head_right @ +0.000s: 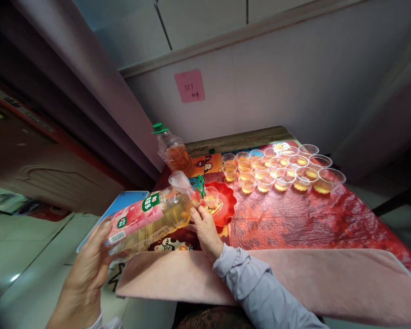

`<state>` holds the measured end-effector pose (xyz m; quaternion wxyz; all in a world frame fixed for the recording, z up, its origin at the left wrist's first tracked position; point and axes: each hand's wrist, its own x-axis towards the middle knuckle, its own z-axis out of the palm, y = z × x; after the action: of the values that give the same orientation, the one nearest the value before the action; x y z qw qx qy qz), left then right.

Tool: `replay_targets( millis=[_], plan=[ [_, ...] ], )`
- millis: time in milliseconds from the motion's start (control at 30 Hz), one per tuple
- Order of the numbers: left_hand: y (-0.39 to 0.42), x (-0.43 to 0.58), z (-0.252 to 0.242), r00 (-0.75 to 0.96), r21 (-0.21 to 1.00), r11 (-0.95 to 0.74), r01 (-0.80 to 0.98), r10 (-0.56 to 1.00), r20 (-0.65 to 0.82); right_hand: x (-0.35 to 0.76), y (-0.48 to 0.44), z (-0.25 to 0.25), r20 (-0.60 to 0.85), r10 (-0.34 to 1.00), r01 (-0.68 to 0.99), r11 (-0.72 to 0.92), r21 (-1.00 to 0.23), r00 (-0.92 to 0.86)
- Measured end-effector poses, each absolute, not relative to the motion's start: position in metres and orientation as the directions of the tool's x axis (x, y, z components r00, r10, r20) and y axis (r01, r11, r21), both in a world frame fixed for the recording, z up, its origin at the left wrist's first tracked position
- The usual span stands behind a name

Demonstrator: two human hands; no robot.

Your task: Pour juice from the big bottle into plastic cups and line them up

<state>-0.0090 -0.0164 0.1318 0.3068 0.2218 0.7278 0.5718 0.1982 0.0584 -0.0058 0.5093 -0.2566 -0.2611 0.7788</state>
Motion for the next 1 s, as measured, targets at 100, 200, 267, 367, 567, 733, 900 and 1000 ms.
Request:
replay_targets(
  millis=[100, 200, 267, 367, 567, 733, 900, 1000],
  plan=[
    [-0.0165, -0.0084, 0.1318, -0.720, 0.970, 0.243, -0.027, 0.668, -0.188, 0.1975, 0.0584, -0.0063, -0.141, 0.928, -0.661, -0.346, -0.666, -0.344],
    [-0.0160, -0.0081, 0.1320, -0.727, 0.972, 0.229, -0.041, 0.661, -0.187, 0.1970, 0.0585, -0.0073, -0.150, 0.929, -0.657, -0.347, -0.669, -0.339],
    [-0.0158, -0.0081, 0.1321, -0.722, 0.974, 0.222, -0.051, 0.665, -0.190, 0.1969, 0.0588, -0.0078, -0.149, 0.928, -0.657, -0.349, -0.668, -0.341],
    [-0.0160, -0.0085, 0.1321, -0.711, 0.972, 0.231, -0.048, 0.675, -0.196, 0.1970, 0.0595, -0.0087, -0.143, 0.926, -0.657, -0.352, -0.666, -0.351],
    [-0.0164, -0.0091, 0.1321, -0.726, 0.969, 0.247, -0.030, 0.661, -0.191, 0.1967, 0.0605, -0.0089, -0.141, 0.923, -0.659, -0.357, -0.662, -0.359],
    [-0.0172, -0.0098, 0.1325, -0.723, 0.968, 0.247, -0.036, 0.663, -0.196, 0.1971, 0.0601, -0.0075, -0.148, 0.921, -0.646, -0.361, -0.673, -0.360],
    [-0.0177, -0.0100, 0.1322, -0.718, 0.971, 0.235, -0.046, 0.668, -0.195, 0.1975, 0.0587, -0.0084, -0.162, 0.926, -0.630, -0.353, -0.691, -0.341],
    [-0.0175, -0.0098, 0.1322, -0.727, 0.970, 0.239, -0.043, 0.659, -0.194, 0.1977, 0.0582, -0.0086, -0.166, 0.927, -0.626, -0.351, -0.697, -0.335]
  ],
)
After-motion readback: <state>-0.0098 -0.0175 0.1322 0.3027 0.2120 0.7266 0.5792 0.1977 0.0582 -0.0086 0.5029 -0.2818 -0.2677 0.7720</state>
